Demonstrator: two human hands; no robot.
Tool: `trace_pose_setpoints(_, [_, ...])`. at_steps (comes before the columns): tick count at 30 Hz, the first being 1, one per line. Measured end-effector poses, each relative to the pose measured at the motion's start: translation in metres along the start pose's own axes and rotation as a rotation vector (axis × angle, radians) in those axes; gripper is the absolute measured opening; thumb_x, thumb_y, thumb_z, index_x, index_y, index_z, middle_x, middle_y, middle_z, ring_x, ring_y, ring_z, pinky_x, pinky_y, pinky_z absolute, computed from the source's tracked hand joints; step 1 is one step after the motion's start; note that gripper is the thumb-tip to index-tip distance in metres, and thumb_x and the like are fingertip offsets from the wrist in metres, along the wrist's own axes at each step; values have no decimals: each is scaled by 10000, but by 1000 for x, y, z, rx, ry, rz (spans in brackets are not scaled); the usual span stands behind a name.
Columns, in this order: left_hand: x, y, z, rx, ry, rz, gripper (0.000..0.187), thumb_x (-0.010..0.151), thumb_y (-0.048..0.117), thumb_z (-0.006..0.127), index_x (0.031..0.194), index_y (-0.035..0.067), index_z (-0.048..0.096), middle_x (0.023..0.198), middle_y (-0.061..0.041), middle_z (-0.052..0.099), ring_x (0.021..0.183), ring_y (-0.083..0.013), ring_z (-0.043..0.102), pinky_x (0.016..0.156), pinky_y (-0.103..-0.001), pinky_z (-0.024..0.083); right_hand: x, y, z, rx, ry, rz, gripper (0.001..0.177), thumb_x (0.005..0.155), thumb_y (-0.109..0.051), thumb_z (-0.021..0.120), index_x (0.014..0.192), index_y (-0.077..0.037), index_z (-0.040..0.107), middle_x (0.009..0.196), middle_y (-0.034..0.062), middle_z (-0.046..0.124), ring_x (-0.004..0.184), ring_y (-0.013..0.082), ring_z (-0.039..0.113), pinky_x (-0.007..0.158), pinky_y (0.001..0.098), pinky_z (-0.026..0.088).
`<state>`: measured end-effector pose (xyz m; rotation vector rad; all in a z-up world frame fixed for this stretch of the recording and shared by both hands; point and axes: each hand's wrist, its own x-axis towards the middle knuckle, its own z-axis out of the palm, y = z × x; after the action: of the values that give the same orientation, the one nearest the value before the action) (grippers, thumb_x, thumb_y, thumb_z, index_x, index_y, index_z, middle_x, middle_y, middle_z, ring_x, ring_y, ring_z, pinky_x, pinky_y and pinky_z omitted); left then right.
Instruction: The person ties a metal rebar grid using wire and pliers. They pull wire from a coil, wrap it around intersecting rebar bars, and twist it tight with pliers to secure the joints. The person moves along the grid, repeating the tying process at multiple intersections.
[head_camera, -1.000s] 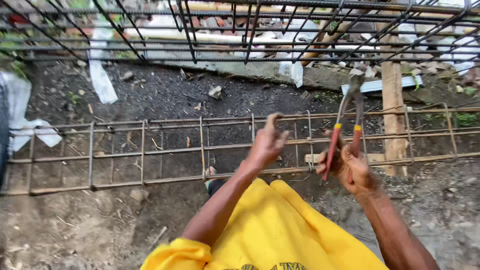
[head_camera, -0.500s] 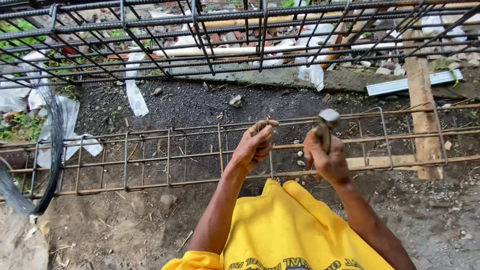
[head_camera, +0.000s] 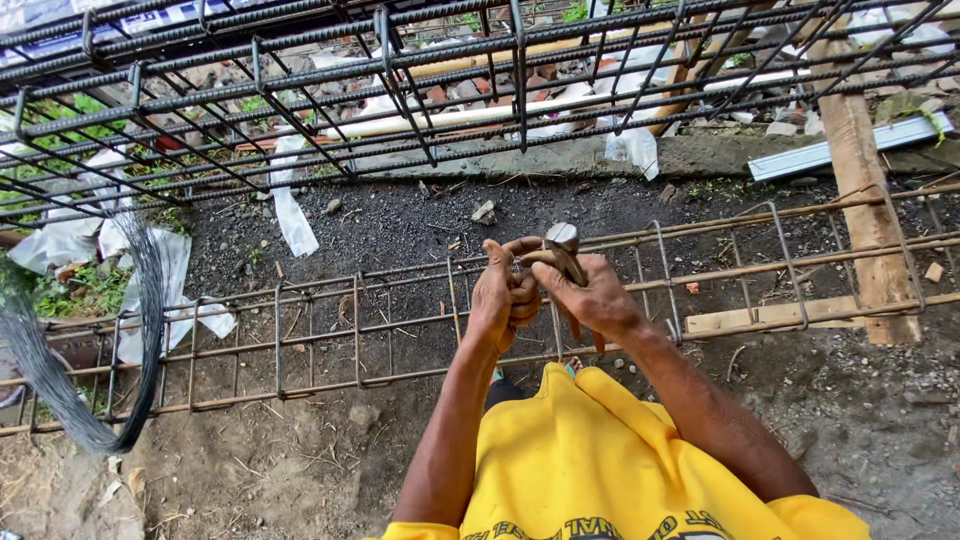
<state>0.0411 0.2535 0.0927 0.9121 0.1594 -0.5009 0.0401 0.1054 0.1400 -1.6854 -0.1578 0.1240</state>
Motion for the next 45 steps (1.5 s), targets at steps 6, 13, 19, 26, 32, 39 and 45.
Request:
trace_pose_setpoints(6, [1, -12, -5, 163, 162, 7, 766, 989, 697, 216, 1348, 98, 530, 477, 78, 259, 318, -35, 259, 307, -181, 220, 4, 13, 19, -40, -31, -79, 298, 945, -111, 692, 649, -109, 662, 534, 10, 561, 502, 76, 494, 524, 249, 437])
trace_pose_setpoints(13, [-6, 3, -6, 4, 47, 5, 771, 988, 717, 203, 1382, 114, 477, 553, 30, 342, 360, -23, 272, 321, -174, 229, 8, 34, 19, 242, 74, 71, 239, 973, -102, 664, 747, -28, 683, 513, 71, 548, 443, 106, 495, 452, 245, 445])
trace_pose_setpoints(19, [9, -21, -28, 4, -6, -79, 617, 1011, 646, 359, 1173, 99, 596, 545, 28, 335, 366, -32, 262, 325, -179, 234, 14, 54, 9, 271, 183, 52, 176, 975, -92, 666, 821, -7, 678, 521, 81, 541, 421, 108, 503, 425, 239, 442])
trace_pose_setpoints(26, [5, -31, -25, 70, -94, 10, 298, 1059, 331, 544, 997, 60, 653, 539, 42, 278, 393, -16, 213, 324, -148, 196, 12, 79, -4, 49, 215, -27, 197, 973, -97, 688, 789, -32, 710, 509, 87, 577, 434, 138, 550, 457, 262, 470])
trace_pose_setpoints(32, [-6, -23, -19, 109, -56, -48, 188, 1016, 207, 611, 903, 57, 605, 520, 69, 289, 384, 9, 240, 303, -142, 194, 8, 90, -13, -183, 112, -30, 104, 932, -141, 747, 845, -83, 755, 591, 83, 644, 546, 140, 596, 574, 315, 513])
trace_pose_setpoints(39, [-16, -24, -28, 128, 186, 68, 180, 984, 144, 615, 922, -18, 662, 506, 38, 314, 371, -24, 286, 336, -169, 231, 6, 127, -23, -329, 364, 75, 188, 978, -202, 715, 833, -87, 749, 588, 86, 628, 537, 153, 604, 558, 309, 490])
trace_pose_setpoints(45, [3, -29, -47, 94, 229, 184, 183, 1023, 181, 574, 962, 32, 663, 557, 44, 287, 393, -27, 312, 356, -168, 253, -27, 54, -4, -248, -168, 98, 336, 1003, -310, 611, 750, -101, 685, 581, 115, 648, 503, 220, 625, 575, 349, 556])
